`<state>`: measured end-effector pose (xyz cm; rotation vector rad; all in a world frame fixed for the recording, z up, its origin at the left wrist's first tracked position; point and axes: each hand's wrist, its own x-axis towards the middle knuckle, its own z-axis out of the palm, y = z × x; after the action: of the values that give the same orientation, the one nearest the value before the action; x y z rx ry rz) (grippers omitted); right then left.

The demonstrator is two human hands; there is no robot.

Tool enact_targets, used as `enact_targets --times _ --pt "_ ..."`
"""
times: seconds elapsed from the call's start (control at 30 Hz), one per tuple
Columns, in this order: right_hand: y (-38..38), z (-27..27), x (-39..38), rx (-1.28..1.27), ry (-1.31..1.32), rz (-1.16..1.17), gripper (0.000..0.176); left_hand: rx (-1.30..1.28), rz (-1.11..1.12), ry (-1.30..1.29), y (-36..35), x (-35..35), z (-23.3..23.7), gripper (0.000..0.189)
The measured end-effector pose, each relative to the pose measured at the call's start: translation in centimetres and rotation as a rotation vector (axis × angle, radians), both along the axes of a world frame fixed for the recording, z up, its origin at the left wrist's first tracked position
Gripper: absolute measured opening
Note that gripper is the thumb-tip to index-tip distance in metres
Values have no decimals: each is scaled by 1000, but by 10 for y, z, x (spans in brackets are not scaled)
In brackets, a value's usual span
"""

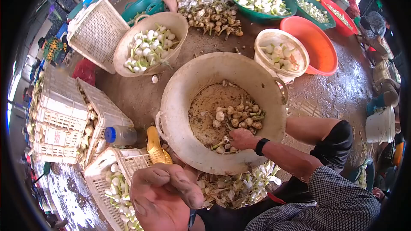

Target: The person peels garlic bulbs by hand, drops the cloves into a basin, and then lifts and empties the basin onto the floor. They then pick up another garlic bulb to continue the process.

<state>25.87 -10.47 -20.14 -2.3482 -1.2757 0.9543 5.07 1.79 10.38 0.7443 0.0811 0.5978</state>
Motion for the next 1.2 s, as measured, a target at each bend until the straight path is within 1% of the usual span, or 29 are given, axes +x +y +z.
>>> enact_targets --times 0.03,0.1,0.13,0.17,0.23,0.27,0.3,0.37,0.4,0.43,0.47,0.5,0.53,0.57,0.6,0.63,0.67,0.7,0.73,0.77,0.83,0.87,0.9,0.97,1.0,1.07,1.1,1.17,1.2 --pt "6 -3 -1 -6 7 14 20 -6 14 7 2 -1 -1 58" --pt "13 -12 -6 -238 -118 183 16 -4 10 16 2 -2 -5 60" --pt "11 -27 -6 -249 -183 301 14 3 -7 10 3 -2 -5 59" --pt "7 -32 -7 -249 -181 311 14 1 3 13 4 -1 -5 59" --pt "-2 -39 -8 -212 -111 267 16 -6 -10 44 6 -2 -3 56" --pt "-5 -38 -5 -188 -87 208 23 -24 -33 46 8 -3 -3 54" --pt "-9 -36 0 -187 -91 213 23 -23 -28 42 7 -2 -4 54" --pt "-20 -26 11 -44 111 27 29 202 144 120 2 2 -8 49" --pt "-20 -20 14 -28 42 10 30 210 137 107 0 4 -7 49" --pt "-25 -12 18 -20 29 2 30 123 89 110 -3 5 -4 48" --pt "-27 19 19 10 329 -192 27 38 40 113 -6 6 -2 47" --pt "-28 49 20 47 631 -382 26 50 33 98 -8 7 0 47" --pt "-30 69 21 99 543 -320 25 20 2 156 -10 8 2 40" --pt "-32 91 22 118 532 -321 25 -8 -27 215 -11 10 1 35" --pt "-34 112 22 196 574 -256 23 85 9 203 -15 14 -6 29" --pt "-38 131 19 272 616 -190 22 99 5 195 -19 17 -8 29" --pt "-44 147 15 289 608 -191 22 217 59 325 -22 21 -10 29" --pt "-51 161 9 484 832 -178 19 334 116 453 -24 24 -11 29" --pt "-58 174 5 679 1054 -156 17 453 88 504 -25 24 -14 31" --pt "-64 186 1 790 1139 -52 15 466 84 493 -27 25 -18 31" --pt "-74 218 -9 886 1187 53 16 491 -55 599 -32 27 -26 36" --pt "-81 225 -13 877 1239 59 17 568 -147 633 -34 28 -26 45" --pt "-84 223 -16 909 1215 107 17 579 -153 631 -37 29 -28 45" --pt "-93 225 -23 866 1215 77 16 374 -383 560 -45 30 -34 52" --pt "-95 223 -26 877 1216 71 16 400 -425 576 -46 31 -36 57" --pt "-99 219 -29 846 1057 66 15 421 -435 577 -50 35 -37 55" --pt "-101 216 -29 851 1058 60 15 434 -435 571 -52 37 -37 53" --pt "-102 211 -27 908 755 112 17 481 -411 577 -52 40 -43 53" --pt "-102 213 -26 900 712 103 20 524 -381 580 -52 41 -46 54"
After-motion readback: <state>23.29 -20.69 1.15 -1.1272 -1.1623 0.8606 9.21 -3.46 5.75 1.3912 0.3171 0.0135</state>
